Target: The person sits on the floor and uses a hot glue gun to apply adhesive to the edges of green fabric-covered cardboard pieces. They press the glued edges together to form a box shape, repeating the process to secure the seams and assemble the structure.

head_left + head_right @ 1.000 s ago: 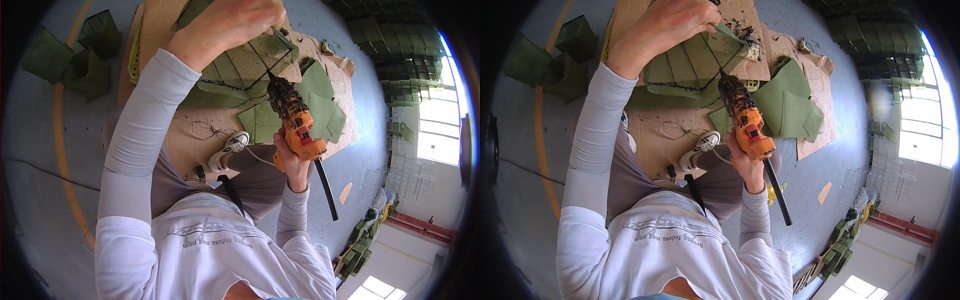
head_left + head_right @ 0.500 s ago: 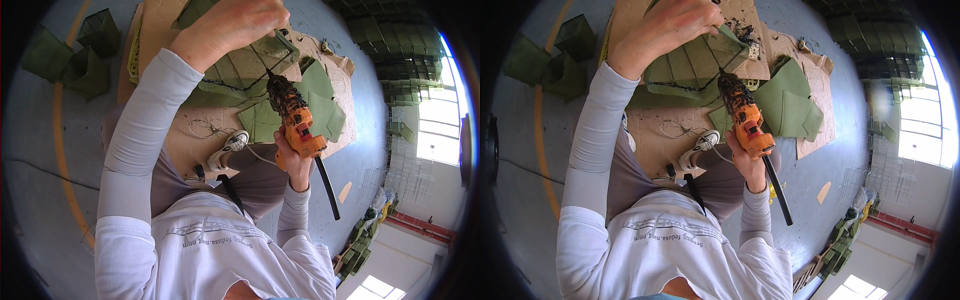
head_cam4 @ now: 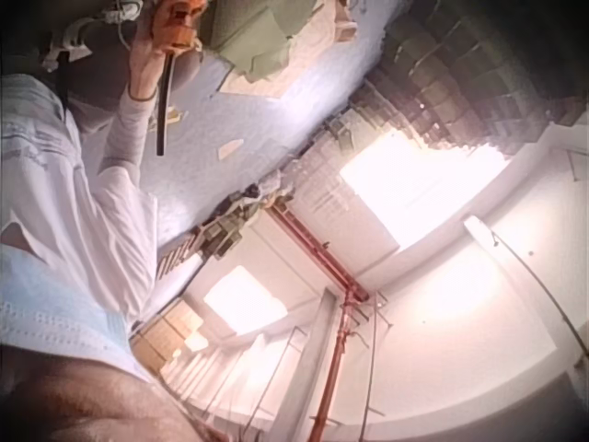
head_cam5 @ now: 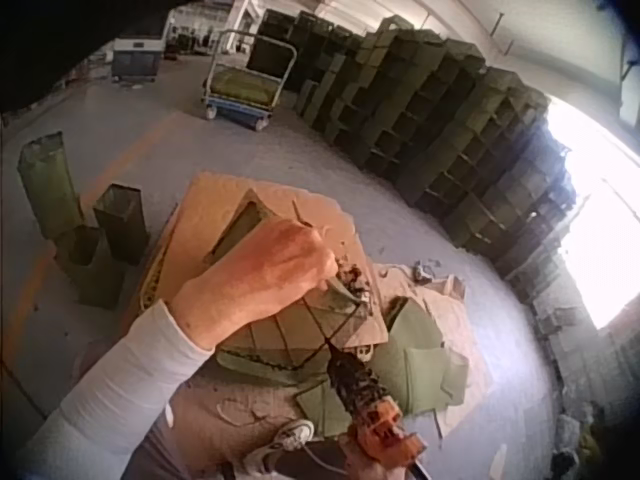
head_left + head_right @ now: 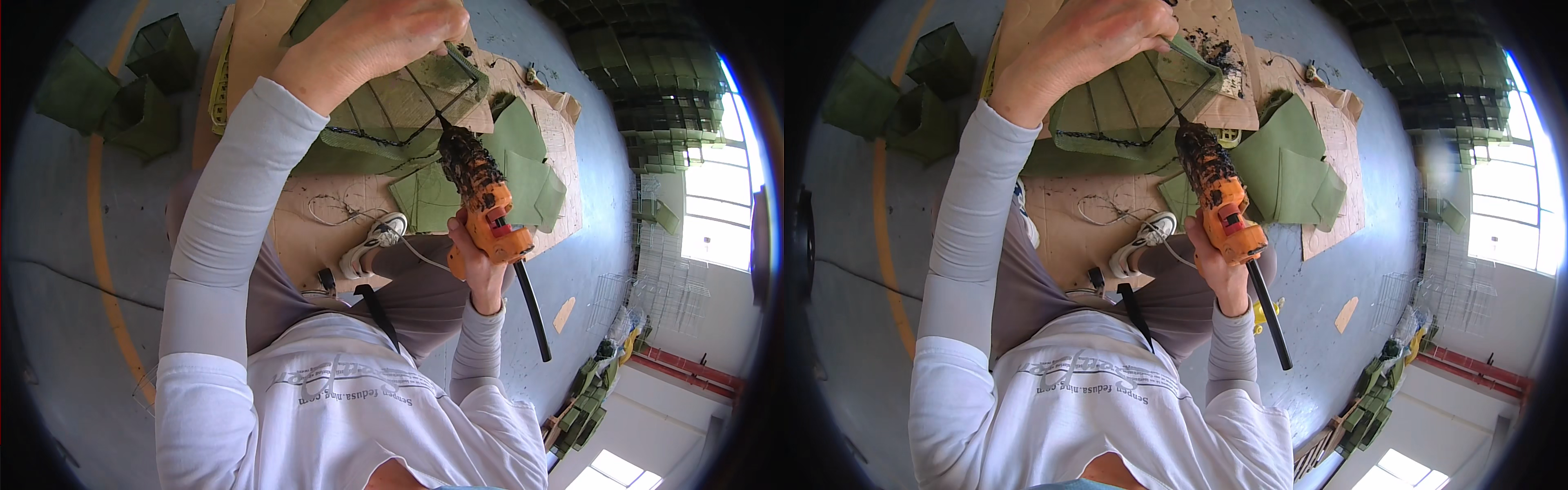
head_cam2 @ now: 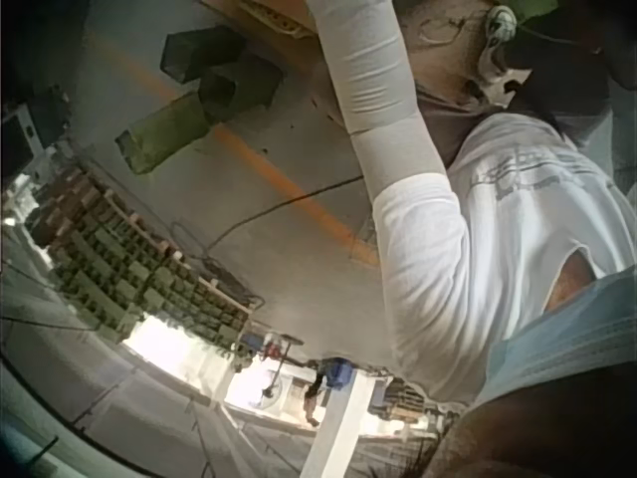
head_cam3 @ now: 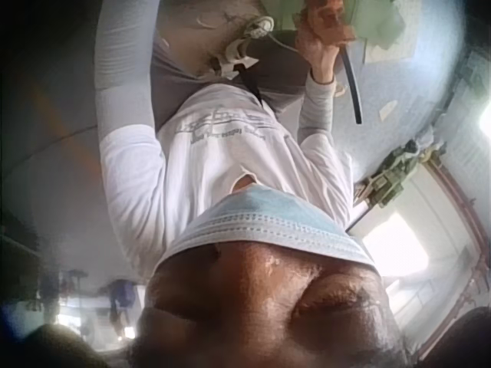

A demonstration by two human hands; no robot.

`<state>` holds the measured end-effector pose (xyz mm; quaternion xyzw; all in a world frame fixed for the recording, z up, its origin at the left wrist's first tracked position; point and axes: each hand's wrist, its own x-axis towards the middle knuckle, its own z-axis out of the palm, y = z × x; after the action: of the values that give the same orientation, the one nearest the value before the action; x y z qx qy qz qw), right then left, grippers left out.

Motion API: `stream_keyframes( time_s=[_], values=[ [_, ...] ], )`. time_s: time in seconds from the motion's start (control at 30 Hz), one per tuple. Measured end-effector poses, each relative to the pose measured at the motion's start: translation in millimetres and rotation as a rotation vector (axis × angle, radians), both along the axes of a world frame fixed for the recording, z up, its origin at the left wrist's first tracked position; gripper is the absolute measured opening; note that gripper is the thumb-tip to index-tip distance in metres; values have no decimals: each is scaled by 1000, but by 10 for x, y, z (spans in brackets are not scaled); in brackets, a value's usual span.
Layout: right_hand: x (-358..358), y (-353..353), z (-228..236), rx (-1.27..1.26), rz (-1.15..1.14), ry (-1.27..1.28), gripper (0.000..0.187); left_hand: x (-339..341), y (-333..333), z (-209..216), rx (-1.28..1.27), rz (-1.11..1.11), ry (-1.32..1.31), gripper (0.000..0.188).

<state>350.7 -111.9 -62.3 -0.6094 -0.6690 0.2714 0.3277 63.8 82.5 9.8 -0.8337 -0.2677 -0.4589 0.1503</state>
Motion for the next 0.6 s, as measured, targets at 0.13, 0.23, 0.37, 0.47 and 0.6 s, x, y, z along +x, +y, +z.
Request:
stream_keyframes(
  time_s=[0.13,0.23,0.37,0.47,0.6],
  values=[
    [-13,-47,-79,70,38,-7,24,-16,3,71,-158,49,107,20],
    [10,-64,-141,101,67,-24,24,-25,-10,54,-101,39,50,22],
    [-3,-17,-113,108,60,-32,23,-34,-8,61,-108,37,66,22],
    [-18,8,-91,112,62,-11,23,0,-7,31,76,-104,-175,23],
    [-31,-42,-131,58,44,66,22,-14,-37,90,-11,-5,-38,25]
  ],
)
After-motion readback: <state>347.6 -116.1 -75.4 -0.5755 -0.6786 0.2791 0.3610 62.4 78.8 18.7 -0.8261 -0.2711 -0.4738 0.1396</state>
